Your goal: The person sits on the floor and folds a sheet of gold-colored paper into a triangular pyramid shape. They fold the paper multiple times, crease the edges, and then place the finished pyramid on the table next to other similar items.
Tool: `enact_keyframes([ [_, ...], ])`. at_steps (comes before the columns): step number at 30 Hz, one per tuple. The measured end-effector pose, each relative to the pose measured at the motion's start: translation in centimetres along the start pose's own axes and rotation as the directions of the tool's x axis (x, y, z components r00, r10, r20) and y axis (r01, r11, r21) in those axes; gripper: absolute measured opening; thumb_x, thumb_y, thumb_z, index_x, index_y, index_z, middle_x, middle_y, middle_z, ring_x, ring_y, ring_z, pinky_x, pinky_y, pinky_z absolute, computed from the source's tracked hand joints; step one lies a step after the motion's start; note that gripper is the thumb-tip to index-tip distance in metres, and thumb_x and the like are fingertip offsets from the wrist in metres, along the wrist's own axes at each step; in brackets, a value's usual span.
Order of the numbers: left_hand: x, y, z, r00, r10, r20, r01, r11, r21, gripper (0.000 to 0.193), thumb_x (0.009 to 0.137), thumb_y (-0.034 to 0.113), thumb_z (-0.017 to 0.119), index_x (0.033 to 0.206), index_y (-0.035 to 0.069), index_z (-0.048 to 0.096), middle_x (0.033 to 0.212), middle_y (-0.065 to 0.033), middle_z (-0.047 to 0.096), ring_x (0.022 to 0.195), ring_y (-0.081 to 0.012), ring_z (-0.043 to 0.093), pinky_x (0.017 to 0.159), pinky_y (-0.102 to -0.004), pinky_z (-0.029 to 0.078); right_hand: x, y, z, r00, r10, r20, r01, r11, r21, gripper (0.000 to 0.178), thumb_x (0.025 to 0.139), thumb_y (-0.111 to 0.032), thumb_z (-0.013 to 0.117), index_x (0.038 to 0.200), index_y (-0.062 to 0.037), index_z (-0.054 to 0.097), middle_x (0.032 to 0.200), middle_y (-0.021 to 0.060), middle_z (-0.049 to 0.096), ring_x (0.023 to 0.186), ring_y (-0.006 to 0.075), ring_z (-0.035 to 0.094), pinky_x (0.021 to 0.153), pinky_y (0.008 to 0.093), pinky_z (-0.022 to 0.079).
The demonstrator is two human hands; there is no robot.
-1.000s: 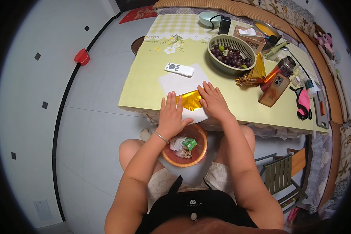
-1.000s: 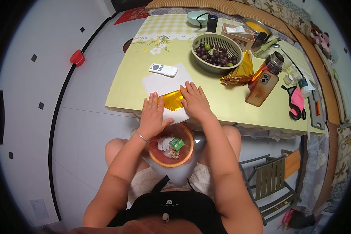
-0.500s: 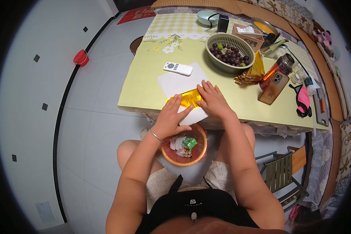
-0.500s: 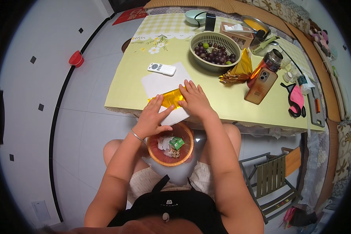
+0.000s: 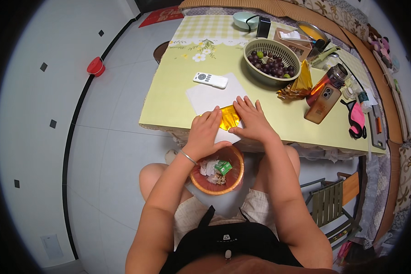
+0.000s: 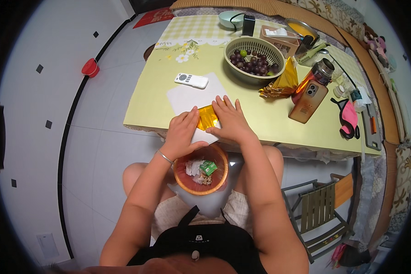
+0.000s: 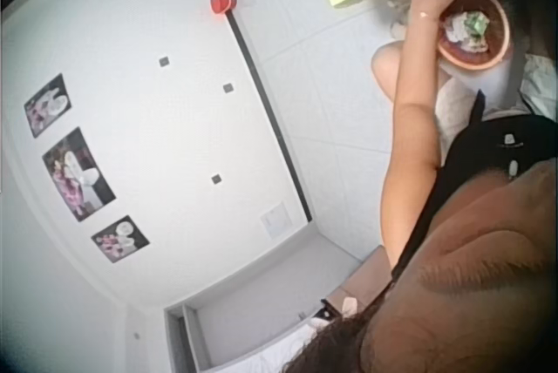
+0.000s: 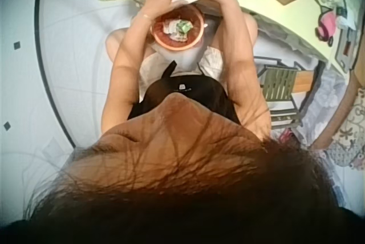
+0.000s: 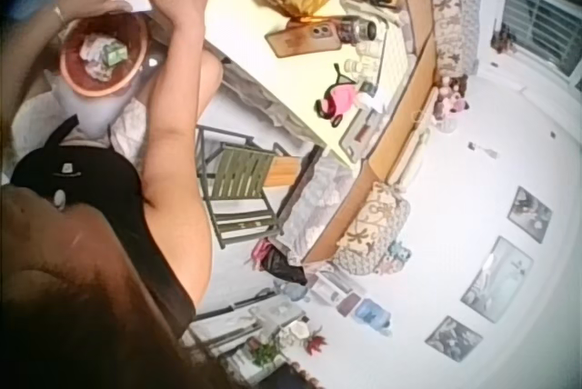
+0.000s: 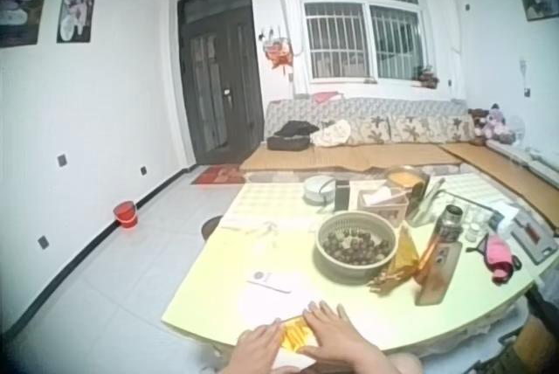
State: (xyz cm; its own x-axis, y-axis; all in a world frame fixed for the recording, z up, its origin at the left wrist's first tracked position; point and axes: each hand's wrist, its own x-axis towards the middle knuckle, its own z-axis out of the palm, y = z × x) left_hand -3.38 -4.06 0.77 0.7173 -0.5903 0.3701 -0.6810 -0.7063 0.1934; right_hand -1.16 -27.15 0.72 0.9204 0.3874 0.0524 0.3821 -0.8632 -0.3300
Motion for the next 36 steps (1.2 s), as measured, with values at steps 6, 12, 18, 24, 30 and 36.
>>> enact_keyframes([
  [6, 1.0, 0.7, 0.6, 0.998, -0.021, 0.057, 0.015, 0.995, 0.102, 0.102, 0.077, 0.068, 0.066, 0.144, -0.006, 0.043, 0.151, -0.0194, 0.044, 0.133, -0.0332, 0.044, 0.105, -0.0455, 0.034, 0.1, -1.6, 0.6, 0.987, -0.161, 0.014, 0.162, 0.987, -0.024, 0.096, 0.081, -0.055, 0.069, 0.155, -0.0063, 0.03, 0.161, 0.0147, 0.03, 0.151, 0.0304, 0.022, 0.122, 0.0535, 0.013],
  [12, 0.8, 0.7, 1.7, 0.995, -0.087, 0.04, 0.083, 0.993, 0.087, 0.102, 0.079, 0.067, 0.065, 0.145, -0.007, 0.04, 0.153, -0.0226, 0.041, 0.143, -0.0363, 0.036, 0.113, -0.0483, 0.029, 0.1, -0.8, 0.6, 0.993, -0.119, -0.013, 0.119, 0.993, 0.0, 0.096, 0.081, -0.056, 0.069, 0.154, -0.0066, 0.032, 0.161, 0.0135, 0.03, 0.151, 0.0301, 0.022, 0.122, 0.0526, 0.014],
  [18, -0.5, 0.1, 0.8, 0.993, -0.118, 0.01, 0.118, 0.993, 0.007, 0.085, 0.082, 0.048, 0.072, 0.141, -0.007, 0.045, 0.148, -0.0248, 0.045, 0.14, -0.0383, 0.041, 0.116, -0.0498, 0.031, -0.8, 0.9, -0.9, 0.999, -0.039, -0.025, 0.04, 0.998, 0.04, 0.085, 0.081, -0.048, 0.072, 0.149, -0.006, 0.041, 0.158, 0.0128, 0.037, 0.147, 0.0319, 0.03, 0.122, 0.0525, 0.018],
  [24, -1.3, -0.4, 0.4, 0.987, -0.087, -0.133, 0.076, 0.994, -0.08, 0.048, 0.08, 0.017, 0.071, 0.124, -0.002, 0.061, 0.127, -0.0206, 0.063, 0.122, -0.0359, 0.058, 0.104, -0.0453, 0.045, -1.8, 0.3, -1.8, 0.985, -0.147, -0.091, 0.157, 0.981, 0.113, 0.068, 0.076, -0.026, 0.078, 0.136, -0.0052, 0.055, 0.144, 0.0128, 0.052, 0.132, 0.0331, 0.047, 0.117, 0.0493, 0.03],
  [30, -1.0, -2.0, 1.4, 0.935, -0.201, -0.292, 0.11, 0.947, -0.3, 0.024, 0.081, 0.004, 0.068, 0.105, 0.002, 0.07, 0.097, -0.0148, 0.071, 0.091, -0.0311, 0.068, 0.082, -0.0406, 0.054, -1.4, 0.2, -1.5, 0.979, -0.012, -0.205, 0.089, 0.925, 0.369, 0.038, 0.08, -0.011, 0.075, 0.116, -0.0033, 0.068, 0.115, 0.0117, 0.069, 0.109, 0.0305, 0.061, 0.097, 0.0384, 0.048],
  [36, -0.6, -1.8, 0.6, 0.781, -0.61, 0.136, 0.351, 0.247, -0.903, 0.008, 0.092, 0.006, 0.067, 0.097, -0.001, 0.067, 0.083, -0.0063, 0.07, 0.07, -0.0123, 0.068, 0.059, -0.0228, 0.051, -0.5, 0.0, 0.3, 0.915, 0.369, -0.161, 0.04, 0.315, 0.948, 0.012, 0.092, -0.008, 0.069, 0.1, 0.0008, 0.071, 0.089, 0.0052, 0.072, 0.074, 0.0127, 0.068, 0.067, 0.0236, 0.052],
])
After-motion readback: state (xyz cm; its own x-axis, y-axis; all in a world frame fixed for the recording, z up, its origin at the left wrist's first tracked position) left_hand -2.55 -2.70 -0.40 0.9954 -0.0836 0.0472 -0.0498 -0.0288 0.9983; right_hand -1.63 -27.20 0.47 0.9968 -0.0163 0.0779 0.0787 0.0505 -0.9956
